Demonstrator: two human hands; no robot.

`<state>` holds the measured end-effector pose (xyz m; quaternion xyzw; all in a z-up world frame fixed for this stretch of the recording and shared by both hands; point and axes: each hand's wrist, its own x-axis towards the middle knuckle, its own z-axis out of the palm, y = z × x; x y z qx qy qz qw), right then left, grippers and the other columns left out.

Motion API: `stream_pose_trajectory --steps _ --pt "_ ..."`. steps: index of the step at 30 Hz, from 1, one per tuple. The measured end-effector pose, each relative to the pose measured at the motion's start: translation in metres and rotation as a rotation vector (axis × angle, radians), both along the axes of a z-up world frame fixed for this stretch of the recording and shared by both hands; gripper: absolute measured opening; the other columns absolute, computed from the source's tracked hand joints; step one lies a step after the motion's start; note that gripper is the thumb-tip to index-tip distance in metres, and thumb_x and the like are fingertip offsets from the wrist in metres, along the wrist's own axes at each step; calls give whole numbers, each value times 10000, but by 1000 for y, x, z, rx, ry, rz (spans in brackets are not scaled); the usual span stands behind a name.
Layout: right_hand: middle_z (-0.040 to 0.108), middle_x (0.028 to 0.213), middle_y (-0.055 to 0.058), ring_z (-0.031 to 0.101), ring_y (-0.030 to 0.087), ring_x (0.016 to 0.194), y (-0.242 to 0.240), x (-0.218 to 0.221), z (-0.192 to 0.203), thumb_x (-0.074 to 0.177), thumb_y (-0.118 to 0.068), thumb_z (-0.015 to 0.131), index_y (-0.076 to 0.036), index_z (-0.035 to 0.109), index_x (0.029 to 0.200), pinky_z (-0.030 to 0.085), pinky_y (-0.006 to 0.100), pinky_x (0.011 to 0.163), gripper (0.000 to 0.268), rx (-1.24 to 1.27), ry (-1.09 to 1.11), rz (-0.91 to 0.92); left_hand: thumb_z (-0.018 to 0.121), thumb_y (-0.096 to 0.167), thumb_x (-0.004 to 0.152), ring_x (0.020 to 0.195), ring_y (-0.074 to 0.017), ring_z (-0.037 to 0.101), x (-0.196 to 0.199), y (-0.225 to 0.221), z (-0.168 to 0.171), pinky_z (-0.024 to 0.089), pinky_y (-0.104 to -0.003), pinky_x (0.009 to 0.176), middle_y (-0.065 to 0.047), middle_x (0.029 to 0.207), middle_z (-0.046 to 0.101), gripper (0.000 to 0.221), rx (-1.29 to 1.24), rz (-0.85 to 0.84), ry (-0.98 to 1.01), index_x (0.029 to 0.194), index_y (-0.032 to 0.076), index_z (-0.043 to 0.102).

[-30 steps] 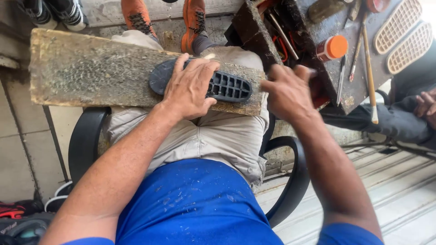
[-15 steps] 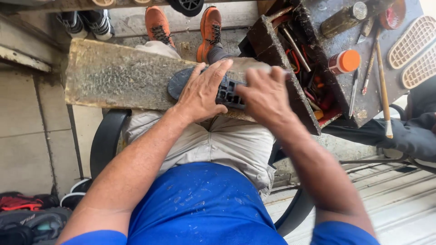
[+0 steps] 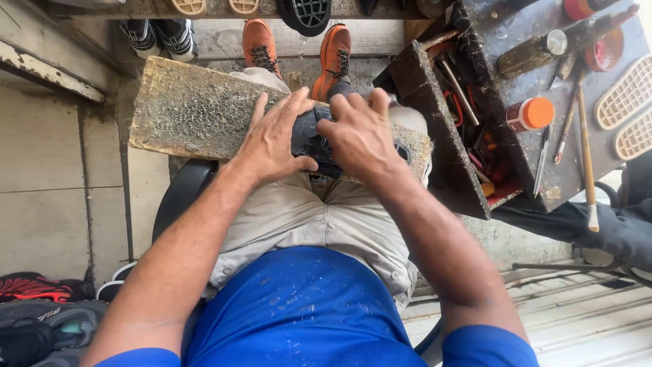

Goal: Trimming and shaping the edges of a rubber shoe sole using a hand tool at a repair bench.

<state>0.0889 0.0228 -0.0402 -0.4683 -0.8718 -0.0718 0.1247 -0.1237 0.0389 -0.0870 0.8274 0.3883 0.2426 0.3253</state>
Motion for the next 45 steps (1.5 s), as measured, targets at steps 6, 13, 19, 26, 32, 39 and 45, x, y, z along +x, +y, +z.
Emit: stream_pose_trajectory --steps 6,13,19,26,32,39,45 --pt "494 862 52 521 265 820 -38 71 29 770 -80 740 -175 698 877 309 534 932 149 -213 -316 -80 945 551 598 1465 -344 430 0 0 -11 89 -665 1225 -124 1469 592 1295 49 11 11 1595 51 288" --pt "589 905 -7 617 199 882 -98 147 51 863 -203 637 -285 695 869 366 399 957 100 -276 -373 -322 997 360 584 1459 -395 413 12 -1 45 45 -723 1196 -188 1501 540 1319 -61 -6 139 1626 117 226" --pt "648 1023 -20 674 213 996 -142 150 28 909 -246 700 -334 727 1095 412 407 974 208 -272 -48 -480 821 309 791 1464 -325 422 61 34 50 225 -651 1206 -172 1547 458 981 -150 -93 272 1600 162 286" --pt "663 1040 45 663 332 926 -175 130 34 1001 -214 659 -252 716 1281 477 428 859 288 -279 285 -534 948 228 672 1111 -401 686 75 36 80 520 -554 974 -154 1138 683 613 -283 -233 268 1194 171 631" --pt "723 1135 47 642 252 929 -156 126 47 1042 -182 546 -130 667 1210 359 446 911 214 -332 279 -536 813 284 763 1076 -247 674 76 16 49 519 -395 906 -79 1206 664 580 -478 277 -186 1222 174 476" --pt "621 921 -49 608 189 891 -103 97 11 981 -197 645 -330 711 1007 260 506 1063 151 8 95 -263 386 588 1041 1281 -380 399 46 -12 8 346 -604 1009 -214 1275 495 610 235 252 152 1239 90 678" --pt "536 849 -11 580 237 845 -45 52 -11 862 -109 661 -249 704 905 282 553 925 152 142 91 -174 637 872 731 1517 -453 243 32 -23 18 25 -788 1137 -225 1629 339 1185 134 51 404 1569 73 390"
